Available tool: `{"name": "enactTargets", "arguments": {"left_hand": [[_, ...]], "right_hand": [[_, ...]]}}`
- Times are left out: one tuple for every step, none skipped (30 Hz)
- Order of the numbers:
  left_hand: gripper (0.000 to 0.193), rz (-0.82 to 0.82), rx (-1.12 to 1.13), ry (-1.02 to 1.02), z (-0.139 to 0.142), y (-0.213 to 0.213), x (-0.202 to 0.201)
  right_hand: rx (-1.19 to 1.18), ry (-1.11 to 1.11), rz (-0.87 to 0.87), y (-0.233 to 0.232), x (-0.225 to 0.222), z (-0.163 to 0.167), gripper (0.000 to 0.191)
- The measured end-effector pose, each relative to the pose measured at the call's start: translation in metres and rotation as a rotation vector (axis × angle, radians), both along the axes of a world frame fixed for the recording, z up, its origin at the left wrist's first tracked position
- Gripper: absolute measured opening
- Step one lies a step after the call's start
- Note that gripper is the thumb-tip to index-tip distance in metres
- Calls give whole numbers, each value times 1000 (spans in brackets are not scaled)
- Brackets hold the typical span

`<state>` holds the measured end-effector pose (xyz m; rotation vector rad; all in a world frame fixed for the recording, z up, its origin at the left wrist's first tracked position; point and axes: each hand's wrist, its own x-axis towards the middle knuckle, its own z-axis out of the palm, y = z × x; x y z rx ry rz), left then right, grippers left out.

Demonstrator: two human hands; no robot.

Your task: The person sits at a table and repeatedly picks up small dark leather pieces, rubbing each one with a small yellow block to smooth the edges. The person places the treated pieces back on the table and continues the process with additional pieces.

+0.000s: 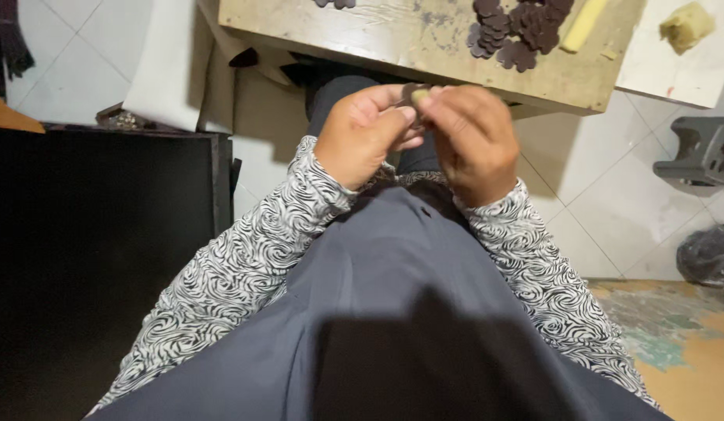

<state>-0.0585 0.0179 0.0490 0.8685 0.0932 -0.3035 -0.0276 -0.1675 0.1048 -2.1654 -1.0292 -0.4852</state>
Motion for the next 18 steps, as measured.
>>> {"name": "enactTargets", "arguments": {"left_hand": [[27,-3,21,58,0,0,1],[27,4,45,74,-1,0,1],[27,6,67,95,-2,0,1],[27,1,80,113,-4,-3,2],[25,0,25,63,-5,-5,4],[23,5,-23,17,-6,-7,5],[22,11,-70,-29,-7,-8,5],[22,11,-72,-14,-8,-8,5],[23,7,-74,-6,-8,-9,5],[24,9,-76,2,-8,-9,5],[24,-3,-43,48,-7,-9,5],[24,-8,-3,98,-6,-8,4],[24,-17,38,153,-5,-7,3],[24,-7,47,149,-4,-8,3],[24,5,49,143,-4,-10,3],[24,27,59,134,-3,-10,3],[21,27,-9,104,-2,-11,2],[18,20,-80,72,-2,-11,2]], "right_hand": [[-27,22,-43,-6,3,0,38],[-46,49,-82,-8,3,-1,40],[-17,22,-74,-11,2,-2,39],[1,-7,-71,-14,0,-3,37],[19,-38,-67,-16,-1,-3,36],[14,-60,14,-15,-1,-6,34],[10,-81,93,-14,-2,-8,32],[4,-111,165,-14,1,-9,30],[16,-110,122,-12,2,-11,30],[28,-109,83,-13,6,-11,30],[44,-104,54,-13,9,-12,30],[30,-89,15,-15,9,-11,31],[17,-69,-29,-16,11,-11,33],[-8,-46,-81,-17,9,-11,35],[22,-80,-53,-19,6,-10,33],[61,-116,-17,-18,3,-12,31],[105,-151,22,-16,-1,-15,30],[95,-141,66,-15,-1,-17,30]]}}
